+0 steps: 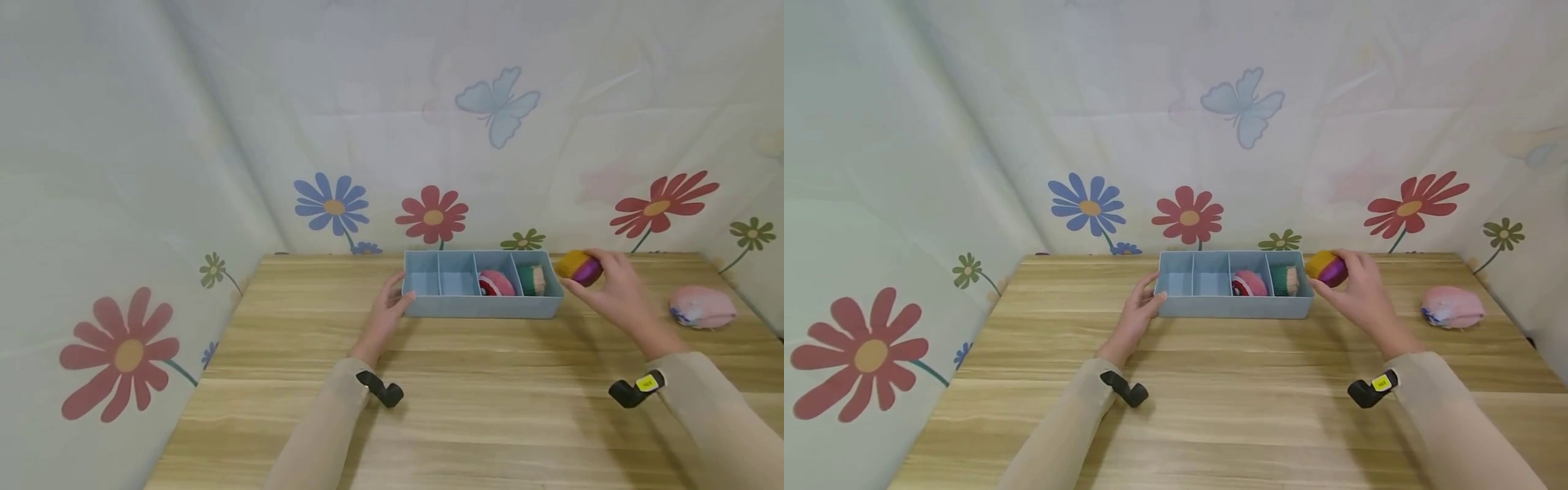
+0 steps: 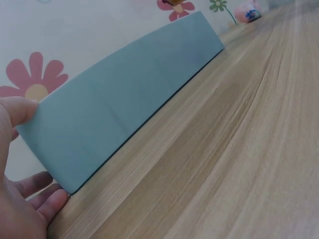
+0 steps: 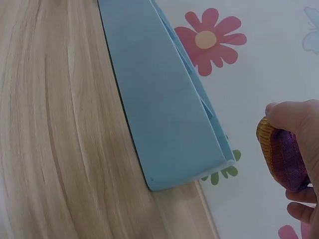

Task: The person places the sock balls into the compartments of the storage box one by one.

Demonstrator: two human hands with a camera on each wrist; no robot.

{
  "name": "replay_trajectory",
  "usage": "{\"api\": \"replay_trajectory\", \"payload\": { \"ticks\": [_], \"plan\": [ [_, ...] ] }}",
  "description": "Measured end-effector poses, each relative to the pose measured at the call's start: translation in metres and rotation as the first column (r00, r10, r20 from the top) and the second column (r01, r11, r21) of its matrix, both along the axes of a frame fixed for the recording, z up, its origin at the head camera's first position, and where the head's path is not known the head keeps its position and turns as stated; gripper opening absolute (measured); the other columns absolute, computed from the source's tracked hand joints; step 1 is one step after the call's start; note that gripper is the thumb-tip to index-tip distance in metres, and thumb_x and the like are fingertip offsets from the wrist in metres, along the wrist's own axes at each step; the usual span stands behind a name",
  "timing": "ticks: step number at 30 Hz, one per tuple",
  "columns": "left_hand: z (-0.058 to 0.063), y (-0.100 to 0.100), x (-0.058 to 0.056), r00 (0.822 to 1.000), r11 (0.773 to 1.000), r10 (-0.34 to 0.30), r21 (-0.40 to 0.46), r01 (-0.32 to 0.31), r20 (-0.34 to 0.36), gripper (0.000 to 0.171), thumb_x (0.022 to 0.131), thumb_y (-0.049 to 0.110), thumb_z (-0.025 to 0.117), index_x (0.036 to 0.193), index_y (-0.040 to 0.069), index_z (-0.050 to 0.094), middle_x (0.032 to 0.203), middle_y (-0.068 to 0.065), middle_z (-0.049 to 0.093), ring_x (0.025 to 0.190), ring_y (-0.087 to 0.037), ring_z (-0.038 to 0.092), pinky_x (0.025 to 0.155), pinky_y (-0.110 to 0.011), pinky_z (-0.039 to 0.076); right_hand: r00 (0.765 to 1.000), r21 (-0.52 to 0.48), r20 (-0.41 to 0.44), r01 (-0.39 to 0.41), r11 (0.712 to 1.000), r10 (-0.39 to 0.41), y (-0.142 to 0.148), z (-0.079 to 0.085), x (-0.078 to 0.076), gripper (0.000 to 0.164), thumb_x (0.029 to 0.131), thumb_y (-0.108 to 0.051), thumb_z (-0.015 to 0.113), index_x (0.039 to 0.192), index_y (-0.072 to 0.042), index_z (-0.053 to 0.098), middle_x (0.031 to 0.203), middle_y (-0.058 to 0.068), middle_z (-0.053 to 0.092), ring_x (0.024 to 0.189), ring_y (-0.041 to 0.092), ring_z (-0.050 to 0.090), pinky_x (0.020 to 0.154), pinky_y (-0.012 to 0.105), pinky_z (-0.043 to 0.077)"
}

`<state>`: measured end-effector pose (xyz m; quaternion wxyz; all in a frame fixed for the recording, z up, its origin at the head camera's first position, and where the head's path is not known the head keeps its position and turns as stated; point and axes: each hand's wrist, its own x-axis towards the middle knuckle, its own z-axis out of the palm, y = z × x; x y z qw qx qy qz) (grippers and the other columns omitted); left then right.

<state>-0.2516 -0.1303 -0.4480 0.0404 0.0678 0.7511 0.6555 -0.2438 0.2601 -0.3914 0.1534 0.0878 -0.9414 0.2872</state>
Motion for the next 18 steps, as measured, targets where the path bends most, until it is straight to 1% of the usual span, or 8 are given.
{"api": "replay_trajectory", "payload": {
  "ticks": [7, 13, 15, 18],
  "plan": [
    [-0.002, -0.001, 0.001, 1.0, 1.0, 0.018, -0.001, -0.018, 0.007, 0.055, 0.095, 0.023, 0.054, 0.145, 0.015, 0.031, 0.138, -0.025, 0.038, 0.124, -0.035, 0.041, 0.096, -0.049, 0.038, 0.999, -0.035, -0.02, -0.035, 0.999, 0.035, -0.016, -0.001, -0.006, 0.067, 0.083, -0.035, 0.07, 0.13, 0.002, 0.041, 0.122, 0.025, 0.04, 0.101, 0.04, 0.042, 0.076, 0.054, 0.045],
    [-0.003, 0.0, 0.0, 1.0, 1.0, 0.014, 0.005, -0.014, 0.02, 0.054, 0.095, 0.024, 0.054, 0.144, 0.019, 0.033, 0.139, -0.025, 0.036, 0.124, -0.035, 0.04, 0.097, -0.048, 0.037, 0.998, -0.056, -0.003, -0.056, 0.997, 0.056, -0.028, 0.0, -0.01, 0.068, 0.083, -0.037, 0.069, 0.132, 0.0, 0.04, 0.124, 0.025, 0.039, 0.104, 0.04, 0.041, 0.079, 0.055, 0.046],
    [-0.004, 0.0, -0.001, 1.0, 1.0, 0.011, 0.012, -0.012, 0.02, 0.054, 0.095, 0.024, 0.054, 0.144, 0.019, 0.033, 0.139, -0.025, 0.036, 0.124, -0.035, 0.04, 0.097, -0.049, 0.037, 0.998, -0.059, -0.008, -0.068, 0.996, 0.068, -0.032, 0.001, -0.012, 0.068, 0.083, -0.036, 0.069, 0.132, 0.0, 0.04, 0.124, 0.025, 0.039, 0.104, 0.04, 0.042, 0.079, 0.054, 0.046],
    [-0.012, 0.0, -0.008, 1.0, 1.0, 0.01, 0.023, -0.01, 0.018, 0.055, 0.095, 0.025, 0.055, 0.145, 0.019, 0.032, 0.139, -0.025, 0.036, 0.124, -0.035, 0.04, 0.097, -0.049, 0.036, 0.997, -0.063, -0.015, -0.082, 0.995, 0.081, -0.036, 0.002, -0.013, 0.067, 0.083, -0.035, 0.07, 0.132, 0.0, 0.041, 0.123, 0.024, 0.04, 0.104, 0.039, 0.043, 0.079, 0.053, 0.046]
  ]
}}
